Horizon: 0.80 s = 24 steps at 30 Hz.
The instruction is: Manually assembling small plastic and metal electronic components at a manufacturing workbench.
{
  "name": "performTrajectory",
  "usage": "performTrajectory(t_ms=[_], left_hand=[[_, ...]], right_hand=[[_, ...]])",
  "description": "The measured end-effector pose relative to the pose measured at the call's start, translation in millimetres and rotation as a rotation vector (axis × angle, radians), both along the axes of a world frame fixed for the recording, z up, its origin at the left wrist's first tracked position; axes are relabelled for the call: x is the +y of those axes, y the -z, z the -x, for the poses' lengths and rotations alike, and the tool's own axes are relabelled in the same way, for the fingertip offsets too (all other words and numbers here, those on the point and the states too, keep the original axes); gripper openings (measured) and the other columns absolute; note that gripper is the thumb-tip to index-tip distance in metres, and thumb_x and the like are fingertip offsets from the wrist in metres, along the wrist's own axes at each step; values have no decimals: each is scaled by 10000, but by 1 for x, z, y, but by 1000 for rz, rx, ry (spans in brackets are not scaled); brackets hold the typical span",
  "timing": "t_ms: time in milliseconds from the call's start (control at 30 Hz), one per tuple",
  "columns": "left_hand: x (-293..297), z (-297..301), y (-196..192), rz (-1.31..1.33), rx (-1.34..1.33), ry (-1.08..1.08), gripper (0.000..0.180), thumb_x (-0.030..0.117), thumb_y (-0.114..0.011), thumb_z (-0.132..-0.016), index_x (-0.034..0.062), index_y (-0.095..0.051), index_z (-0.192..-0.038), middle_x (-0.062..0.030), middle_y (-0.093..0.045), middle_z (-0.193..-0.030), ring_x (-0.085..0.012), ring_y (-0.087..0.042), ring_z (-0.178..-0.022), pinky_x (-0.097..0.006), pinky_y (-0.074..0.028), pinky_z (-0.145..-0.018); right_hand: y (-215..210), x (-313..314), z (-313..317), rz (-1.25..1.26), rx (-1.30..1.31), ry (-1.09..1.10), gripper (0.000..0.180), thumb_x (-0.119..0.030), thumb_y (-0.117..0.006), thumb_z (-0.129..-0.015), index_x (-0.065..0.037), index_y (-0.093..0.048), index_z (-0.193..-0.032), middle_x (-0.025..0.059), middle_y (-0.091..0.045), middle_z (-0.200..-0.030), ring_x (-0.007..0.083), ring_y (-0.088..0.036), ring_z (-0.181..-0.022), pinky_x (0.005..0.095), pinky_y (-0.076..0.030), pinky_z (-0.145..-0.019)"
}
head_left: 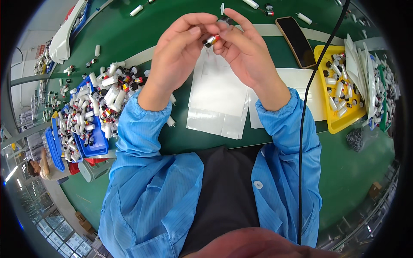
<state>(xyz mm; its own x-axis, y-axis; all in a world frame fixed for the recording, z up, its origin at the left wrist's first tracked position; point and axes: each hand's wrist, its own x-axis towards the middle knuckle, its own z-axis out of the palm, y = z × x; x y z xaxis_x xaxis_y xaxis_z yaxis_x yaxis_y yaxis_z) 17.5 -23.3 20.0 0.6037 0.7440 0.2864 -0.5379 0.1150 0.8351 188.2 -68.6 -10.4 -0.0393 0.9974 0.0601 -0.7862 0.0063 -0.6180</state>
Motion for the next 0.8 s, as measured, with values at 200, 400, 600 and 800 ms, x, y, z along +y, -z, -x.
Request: performTrajectory(t_ms=[200,400,600,800], left_hand=[[-3,-4,8,-79,169,3,461,-58,-370,-882,-72,-500,-1323,-228,-551,-1378,-300,-491,-1352,-423,-385,-1128],[-12,-9,2,-397,169,-109,496,-98,-401,-853,-72,-494,-1339,-226,-500,-1435,-254,-506,-1321,-391,-407,-1095],[-27,3,6,-378,530,-34,378,4,-513,-904,-35,-571,-1276,-137,-597,-1276,-134,-554,-1084,-329,-469,-954],[-27,-24,20,-33,448,100,521,280,-478,-1022,37,-436,-1480,-115,-526,-1403,-188,-506,-1277,-359,-414,-1034]], right_hand=[[4,-1,-4,-1,-63,-8,606,-28,-610,-950,-16,-313,-1477,123,-608,-1097,209,-624,-891,385,-515,-809],[-26,-5,0,67,-144,18,474,92,-572,-919,1,-474,-1373,82,-661,-1001,118,-624,-826,239,-516,-746],[-25,-1,-13,-230,-403,377,639,127,-578,-882,-18,-352,-1462,106,-614,-1051,127,-610,-867,245,-516,-761],[-27,-11,-5,-333,-572,419,525,-13,-593,-955,-13,-383,-1436,112,-610,-1102,227,-695,-859,349,-591,-778]])
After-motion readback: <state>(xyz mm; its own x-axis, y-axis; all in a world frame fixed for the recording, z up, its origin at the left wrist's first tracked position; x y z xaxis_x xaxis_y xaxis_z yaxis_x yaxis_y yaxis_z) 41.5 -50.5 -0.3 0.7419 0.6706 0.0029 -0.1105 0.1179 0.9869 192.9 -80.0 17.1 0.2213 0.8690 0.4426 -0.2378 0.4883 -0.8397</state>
